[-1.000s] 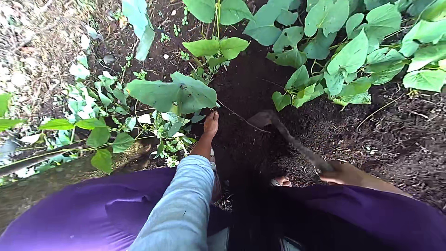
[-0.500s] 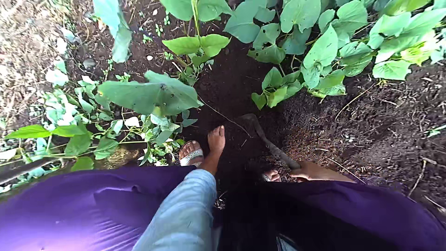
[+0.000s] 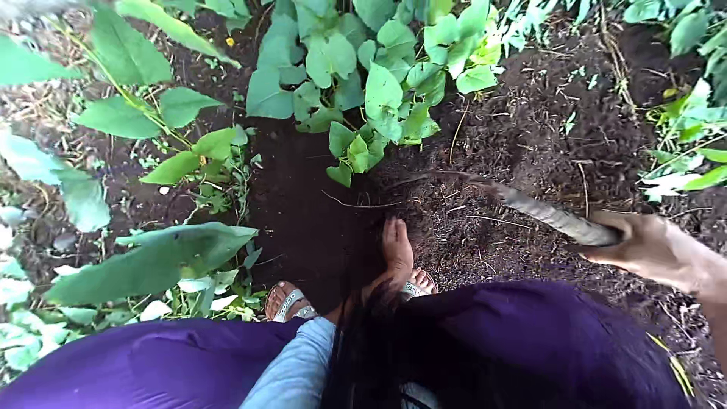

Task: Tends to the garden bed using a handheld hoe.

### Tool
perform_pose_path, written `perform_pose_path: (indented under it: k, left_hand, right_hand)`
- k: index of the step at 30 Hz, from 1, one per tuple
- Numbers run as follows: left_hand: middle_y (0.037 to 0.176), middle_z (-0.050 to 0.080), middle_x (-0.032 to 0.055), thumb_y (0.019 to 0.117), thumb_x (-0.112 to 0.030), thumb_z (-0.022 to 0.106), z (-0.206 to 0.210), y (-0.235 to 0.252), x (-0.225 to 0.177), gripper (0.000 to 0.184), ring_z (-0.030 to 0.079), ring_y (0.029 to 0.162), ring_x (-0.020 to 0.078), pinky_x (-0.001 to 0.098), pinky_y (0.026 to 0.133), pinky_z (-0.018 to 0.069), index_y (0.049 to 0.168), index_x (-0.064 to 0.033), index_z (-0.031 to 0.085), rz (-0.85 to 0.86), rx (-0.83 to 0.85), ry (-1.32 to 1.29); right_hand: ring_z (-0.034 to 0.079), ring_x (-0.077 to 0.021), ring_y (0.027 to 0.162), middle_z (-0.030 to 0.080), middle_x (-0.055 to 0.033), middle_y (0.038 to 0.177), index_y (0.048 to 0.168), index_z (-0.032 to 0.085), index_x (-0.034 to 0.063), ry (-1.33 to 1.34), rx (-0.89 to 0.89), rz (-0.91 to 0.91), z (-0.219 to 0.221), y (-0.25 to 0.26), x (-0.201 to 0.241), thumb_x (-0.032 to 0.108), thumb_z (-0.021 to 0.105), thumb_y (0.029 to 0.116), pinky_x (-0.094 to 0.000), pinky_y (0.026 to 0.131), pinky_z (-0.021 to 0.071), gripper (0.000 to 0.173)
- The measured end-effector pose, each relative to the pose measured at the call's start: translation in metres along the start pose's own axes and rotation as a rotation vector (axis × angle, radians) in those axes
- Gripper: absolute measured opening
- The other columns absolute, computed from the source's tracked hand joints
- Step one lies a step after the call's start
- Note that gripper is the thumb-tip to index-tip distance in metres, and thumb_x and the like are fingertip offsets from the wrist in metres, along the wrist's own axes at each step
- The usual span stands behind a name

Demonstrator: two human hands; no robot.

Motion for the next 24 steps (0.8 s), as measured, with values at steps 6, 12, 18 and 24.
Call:
perform_pose_path:
  k: [6,12,18,24]
  left_hand:
    - [0.170,0.029,0.0030,0.1043,-0.039,0.055,0.044,0.009,0.056,0.053,0.018,0.159,0.0378,0.0731,0.121,0.0073,0.156,-0.0296,0.048,0.843,0.501,0.896]
    - [0.162,0.045,0.0029,0.1052,-0.013,0.054,0.007,0.042,0.053,0.042,0.030,0.156,0.0334,0.0672,0.123,0.0134,0.146,-0.0216,0.061,1.037,0.601,1.062]
    - [0.156,0.046,0.0246,0.0934,-0.036,0.068,-0.056,0.074,0.015,0.059,0.045,0.144,0.0442,0.0651,0.120,0.0255,0.136,0.0034,0.061,0.895,-0.003,0.794]
    - [0.160,0.045,0.0144,0.1076,-0.031,0.046,-0.014,0.080,-0.060,0.047,0.041,0.147,0.0390,0.0636,0.121,0.0262,0.149,-0.0096,0.056,0.956,0.166,0.802]
  right_hand:
    - [0.052,0.0015,0.058,0.054,0.0025,0.073,0.108,0.058,-0.0049,0.772,-0.341,0.425,0.110,-0.066,0.011,-0.002,0.062,0.0850,-0.0182,0.057,0.0482,0.024]
    - [0.042,-0.0015,0.041,0.043,0.0093,0.052,0.080,0.044,0.0190,1.714,-0.356,0.535,0.181,0.028,-0.011,0.017,0.033,0.1044,-0.0178,0.042,0.0400,0.027]
    - [0.066,-0.0339,0.105,0.064,-0.0240,0.123,0.134,0.059,-0.0014,0.645,-0.340,0.675,0.148,0.056,-0.019,0.040,0.060,0.1036,-0.0538,0.089,0.0535,0.051]
    - [0.058,-0.0496,0.127,0.063,-0.0277,0.135,0.122,0.073,0.0033,-0.010,-0.499,-0.441,0.177,0.044,0.146,0.028,0.061,0.1003,-0.0666,0.107,0.0429,0.035]
Point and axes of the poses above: each hand's wrist, its own y-axis towards the middle knuckle, its own z-axis out of the palm, x = y × z, the point moved 6 cm from there along y, towards the middle knuckle
